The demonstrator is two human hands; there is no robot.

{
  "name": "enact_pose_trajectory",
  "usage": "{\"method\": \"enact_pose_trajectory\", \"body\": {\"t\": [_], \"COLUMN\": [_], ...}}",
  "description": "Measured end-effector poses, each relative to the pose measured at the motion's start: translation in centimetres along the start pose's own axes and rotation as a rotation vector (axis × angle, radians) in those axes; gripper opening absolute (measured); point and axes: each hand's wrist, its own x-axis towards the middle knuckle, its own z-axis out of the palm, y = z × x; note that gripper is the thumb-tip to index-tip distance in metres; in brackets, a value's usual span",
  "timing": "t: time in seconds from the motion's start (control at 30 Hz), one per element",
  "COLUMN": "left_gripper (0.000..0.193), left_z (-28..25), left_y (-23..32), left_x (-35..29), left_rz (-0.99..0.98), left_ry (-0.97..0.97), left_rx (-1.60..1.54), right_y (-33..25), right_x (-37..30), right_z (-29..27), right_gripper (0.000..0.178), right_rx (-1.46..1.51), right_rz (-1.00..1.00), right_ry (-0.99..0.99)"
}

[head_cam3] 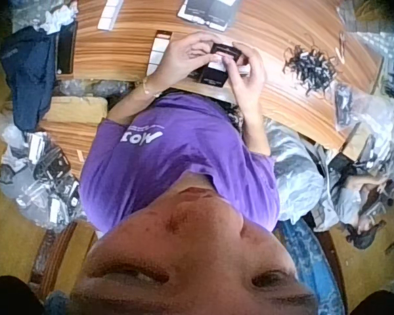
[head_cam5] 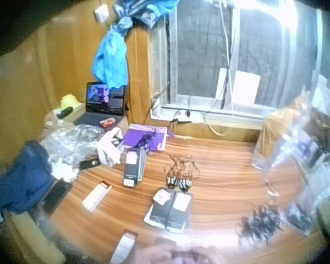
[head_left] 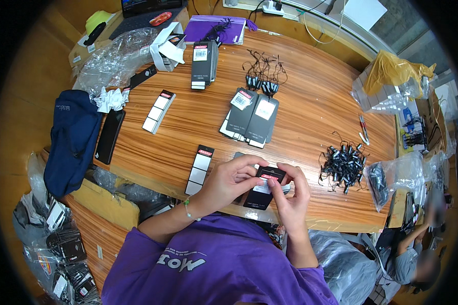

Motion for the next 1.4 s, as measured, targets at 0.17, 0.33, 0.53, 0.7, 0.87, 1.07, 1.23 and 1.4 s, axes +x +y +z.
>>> {"method": "enact_pose_trajectory", "body": {"t": [0.17, 0.33, 0.53, 0.7, 0.87, 1.07, 1.23, 1.4], "left_gripper": [0.029, 0.031, 0.028, 0.025, 0.022, 0.021, 0.021, 0.022], "left_z": [-1.7, -4.1, -2.9, -0.3, 0.7, 0.6, 0.1, -0.2], "left_y": [1.1, 4.3, 8.5, 9.8, 8.1, 8.3, 8.7, 8.5], "left_x": [1.2, 3.6, 7.2, 9.1, 9.9, 10.0, 10.1, 10.2], "left_rz": [0.140, 0.374, 0.496, 0.579, 0.453, 0.401, 0.404, 0.405], "left_ry": [0.197, 0.344, 0.119, -0.003, -0.109, -0.160, -0.160, -0.142], "left_rx": [0.043, 0.207, 0.304, 0.254, 0.321, 0.406, 0.430, 0.449], "right_y": [1.4, 3.1, 5.6, 8.0, 8.2, 11.0, 11.2, 10.4], "right_x": [0.6, 1.7, 1.6, -0.8, -1.5, -1.0, -0.9, -0.5], "right_z": [-2.4, -8.0, -13.6, -15.6, -14.8, -13.8, -14.3, -15.5], "right_gripper": [0.021, 0.014, 0.011, 0.009, 0.019, 0.016, 0.012, 0.012], "right_rx": [0.242, 0.014, -0.446, -0.730, -0.752, -0.815, -0.644, -0.602], "right_rz": [0.132, 0.106, 0.250, 0.357, 0.580, 0.424, 0.491, 0.413], "right_ry": [0.091, 0.304, 0.400, 0.286, 0.239, 0.306, 0.300, 0.360]}}
